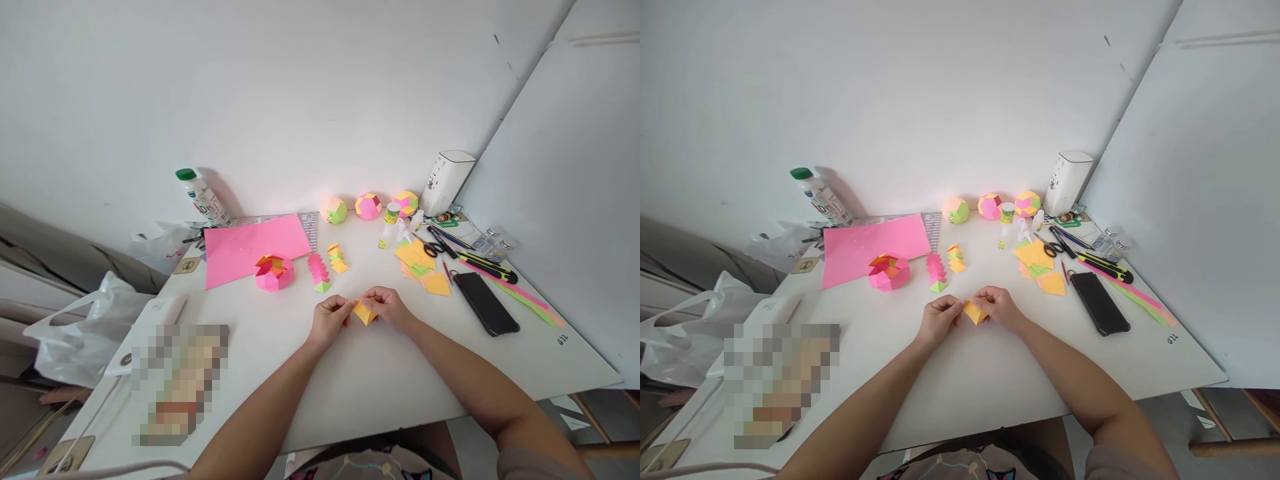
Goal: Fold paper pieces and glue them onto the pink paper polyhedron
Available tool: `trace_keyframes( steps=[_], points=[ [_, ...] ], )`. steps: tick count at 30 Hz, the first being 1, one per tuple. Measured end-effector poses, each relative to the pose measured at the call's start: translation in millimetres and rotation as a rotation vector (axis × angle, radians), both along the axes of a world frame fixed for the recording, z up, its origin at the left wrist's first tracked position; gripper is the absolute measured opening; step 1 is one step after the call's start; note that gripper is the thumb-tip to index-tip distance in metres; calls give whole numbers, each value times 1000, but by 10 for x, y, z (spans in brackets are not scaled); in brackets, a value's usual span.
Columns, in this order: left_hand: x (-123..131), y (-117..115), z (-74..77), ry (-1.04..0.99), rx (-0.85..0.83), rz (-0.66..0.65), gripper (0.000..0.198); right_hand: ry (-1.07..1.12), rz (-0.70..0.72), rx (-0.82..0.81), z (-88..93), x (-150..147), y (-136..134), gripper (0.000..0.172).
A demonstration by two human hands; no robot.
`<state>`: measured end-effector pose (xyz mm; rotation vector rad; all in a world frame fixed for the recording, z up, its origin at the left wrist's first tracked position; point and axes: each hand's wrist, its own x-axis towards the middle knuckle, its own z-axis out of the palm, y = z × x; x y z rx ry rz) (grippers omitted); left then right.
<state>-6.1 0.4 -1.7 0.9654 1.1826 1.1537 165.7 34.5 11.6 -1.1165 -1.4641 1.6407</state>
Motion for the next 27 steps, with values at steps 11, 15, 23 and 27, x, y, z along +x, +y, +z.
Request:
trace_keyframes(
  steps=[11,15,23,27],
  points=[
    [37,-41,112,66,43,-74,29,4,47,19,-98,24,29,27],
    [48,-60,122,82,33,-69,25,-15,69,35,-112,26,28,27],
    [17,-35,54,13,18,11,17,11,25,5,-65,17,21,27],
    [5,-28,54,-35,23,71,17,35,2,5,-76,16,37,27]
  ],
)
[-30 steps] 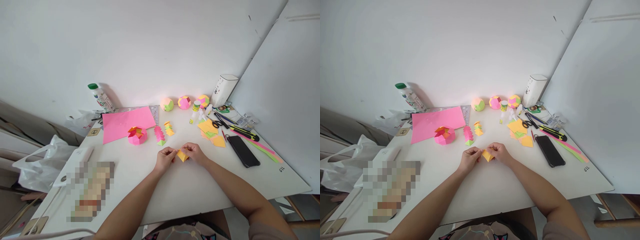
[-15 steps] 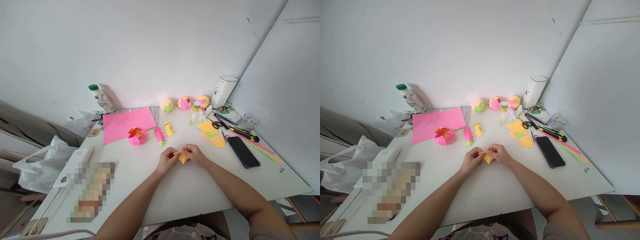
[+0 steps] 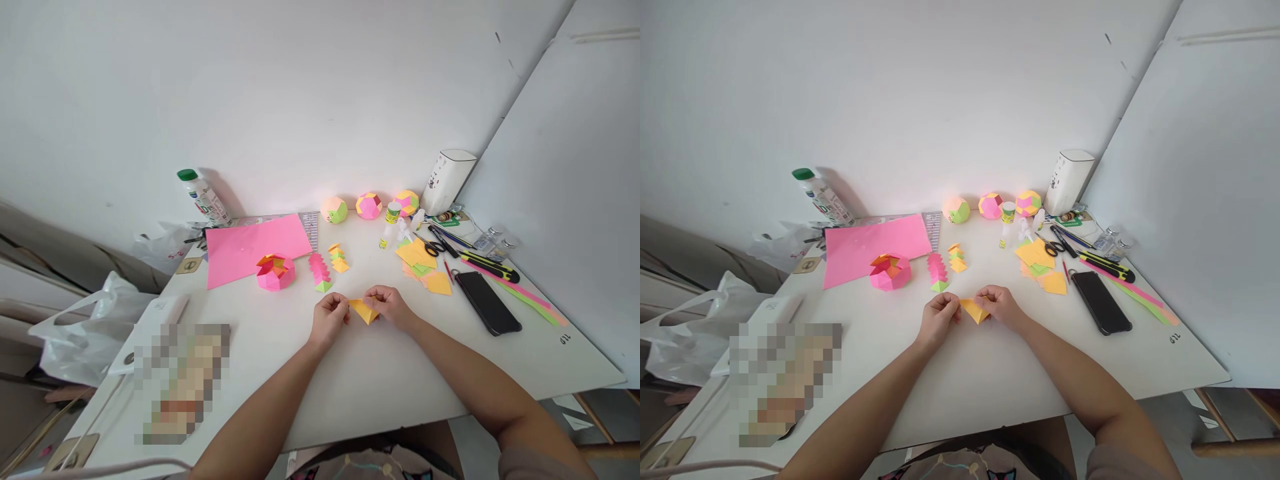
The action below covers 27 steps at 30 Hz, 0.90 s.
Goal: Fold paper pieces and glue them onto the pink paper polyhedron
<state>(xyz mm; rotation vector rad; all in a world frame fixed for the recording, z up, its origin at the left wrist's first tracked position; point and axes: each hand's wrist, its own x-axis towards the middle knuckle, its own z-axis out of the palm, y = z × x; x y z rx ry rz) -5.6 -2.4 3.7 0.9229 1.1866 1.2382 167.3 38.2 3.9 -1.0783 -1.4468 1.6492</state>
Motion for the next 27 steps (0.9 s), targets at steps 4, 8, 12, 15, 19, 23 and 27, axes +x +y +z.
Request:
trace_keyframes(
  steps=[4,8,12,15,19,23,27],
  points=[
    [0,-1,37,-45,7,12,21,-7,-15,-12,-13,8,11,28],
    [27,-8,48,25,1,-98,26,-48,27,21,-26,6,-6,28],
    [57,-25,54,115,-26,-140,26,-117,68,91,-29,-5,-39,26],
    [66,-40,68,139,-14,-132,24,-141,70,125,-13,-10,-61,20],
    [64,-48,63,134,1,-124,19,-139,62,145,9,-18,-72,12],
    [46,-30,25,80,-38,-110,18,-56,22,47,6,-28,-51,11],
    [15,0,-8,46,-43,-82,19,42,-11,-7,-18,-11,-11,12]
  ],
)
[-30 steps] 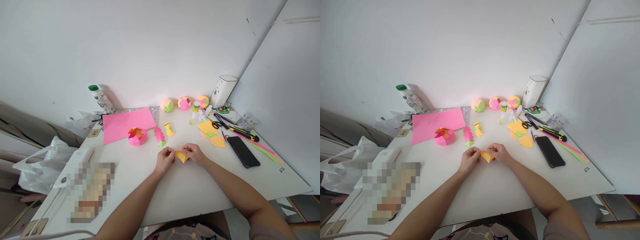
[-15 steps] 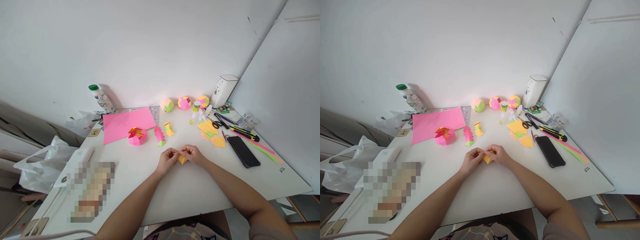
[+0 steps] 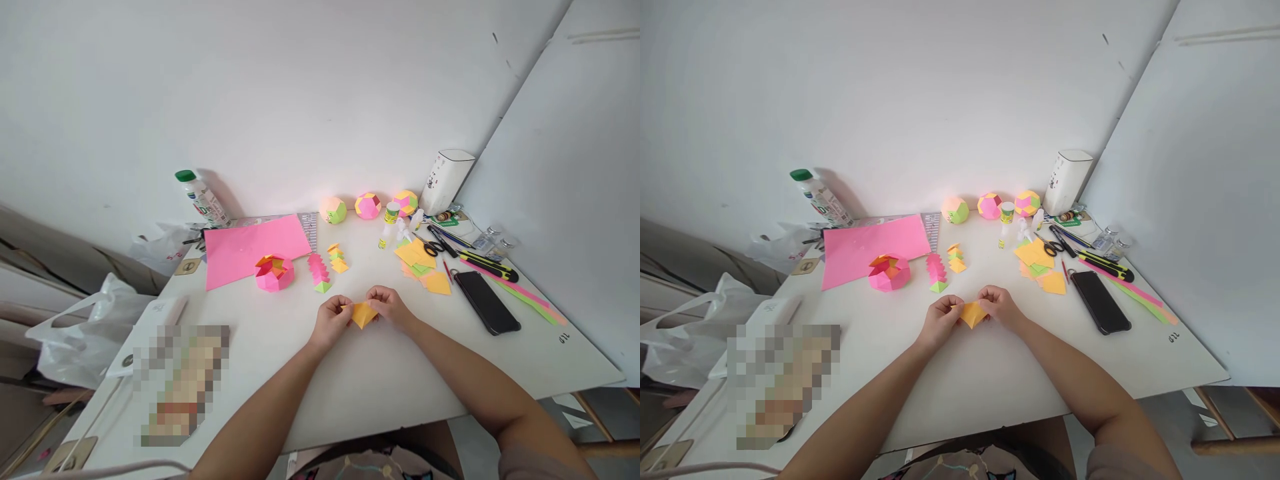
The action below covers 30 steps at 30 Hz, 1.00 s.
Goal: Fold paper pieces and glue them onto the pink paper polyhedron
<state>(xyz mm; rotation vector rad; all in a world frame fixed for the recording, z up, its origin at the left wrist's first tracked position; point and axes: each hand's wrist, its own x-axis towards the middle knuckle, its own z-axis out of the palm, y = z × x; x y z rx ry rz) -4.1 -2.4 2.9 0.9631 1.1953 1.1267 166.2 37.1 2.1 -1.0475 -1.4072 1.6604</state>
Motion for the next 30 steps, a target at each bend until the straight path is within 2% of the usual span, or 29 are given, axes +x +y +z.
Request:
trace_keyframes(
  steps=[4,8,19,24,30],
  points=[
    [-21,24,-19,-34,0,29,23,88,11,9,2,24,12,15],
    [-14,27,-27,-59,2,24,27,30,83,15,29,16,-14,22],
    [22,11,21,-114,61,99,41,30,27,83,-17,4,6,24],
    [27,18,-41,-117,82,139,46,56,7,89,-44,8,23,26],
    [2,48,-118,-202,91,179,43,-12,12,83,-102,33,49,24]
  ],
)
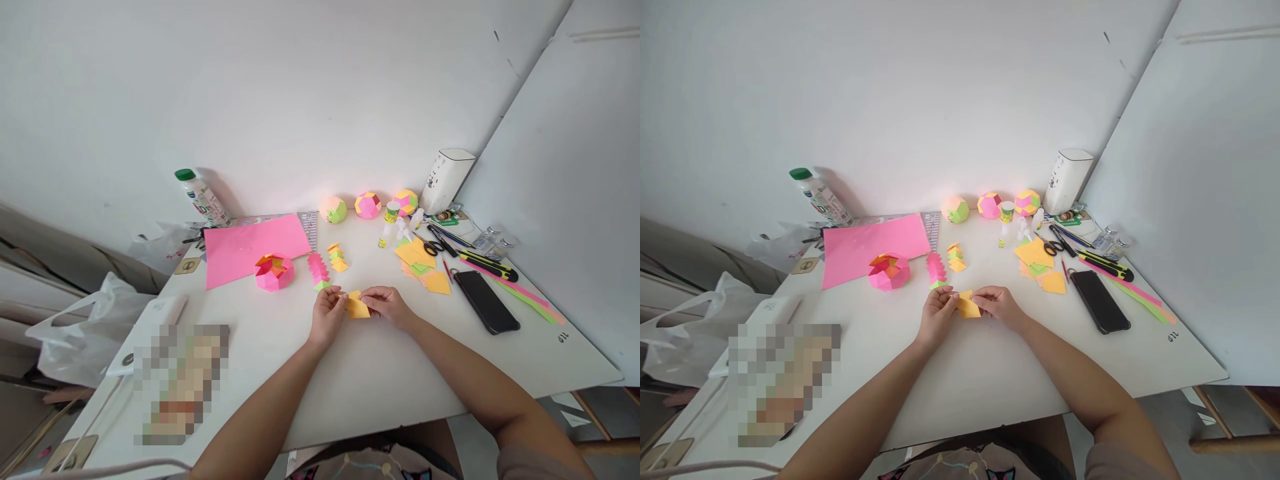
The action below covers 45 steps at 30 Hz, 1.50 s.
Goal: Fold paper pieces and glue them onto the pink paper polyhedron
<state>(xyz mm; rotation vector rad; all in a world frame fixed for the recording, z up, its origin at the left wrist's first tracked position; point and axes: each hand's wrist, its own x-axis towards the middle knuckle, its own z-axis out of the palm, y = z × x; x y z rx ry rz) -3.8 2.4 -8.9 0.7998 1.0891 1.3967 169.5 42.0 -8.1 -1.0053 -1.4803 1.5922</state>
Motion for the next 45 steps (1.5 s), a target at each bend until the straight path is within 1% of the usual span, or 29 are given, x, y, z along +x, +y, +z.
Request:
trace_keyframes(
  steps=[3,7,9,11,15,18,21,25,29,32,37,40,45],
  points=[
    [-1,8,6,-65,-13,-23,43,-3,37,-20,-9,0,7,26],
    [3,5,24,-100,-28,-109,43,15,70,-72,17,4,8,45],
    [3,0,18,-88,-21,-141,40,3,91,-83,23,8,8,48],
    [2,-3,5,-67,-4,-158,36,-5,107,-90,23,10,8,46],
    [1,-5,-19,-5,-5,-171,34,-14,83,-105,32,6,10,42],
    [-5,-7,-29,34,-20,-192,42,-9,64,-119,56,-2,13,36],
    [-14,-18,-42,116,-6,-242,49,-26,72,-110,75,-4,14,29],
    [-8,-44,-72,237,72,-290,52,-51,69,-101,86,-2,3,30],
    [5,-60,-109,322,69,-276,50,-65,36,-100,91,-5,-10,33],
    [-1,-58,-109,345,51,-258,48,-56,41,-79,86,-2,-12,31],
    [-8,-53,-61,297,17,-224,47,-35,57,-35,65,4,-8,27],
    [4,-54,-37,272,-11,-198,47,-34,42,-32,67,-3,-15,26],
    [15,-63,4,297,-19,-180,43,-52,11,-48,92,-17,-32,27]
  ],
)
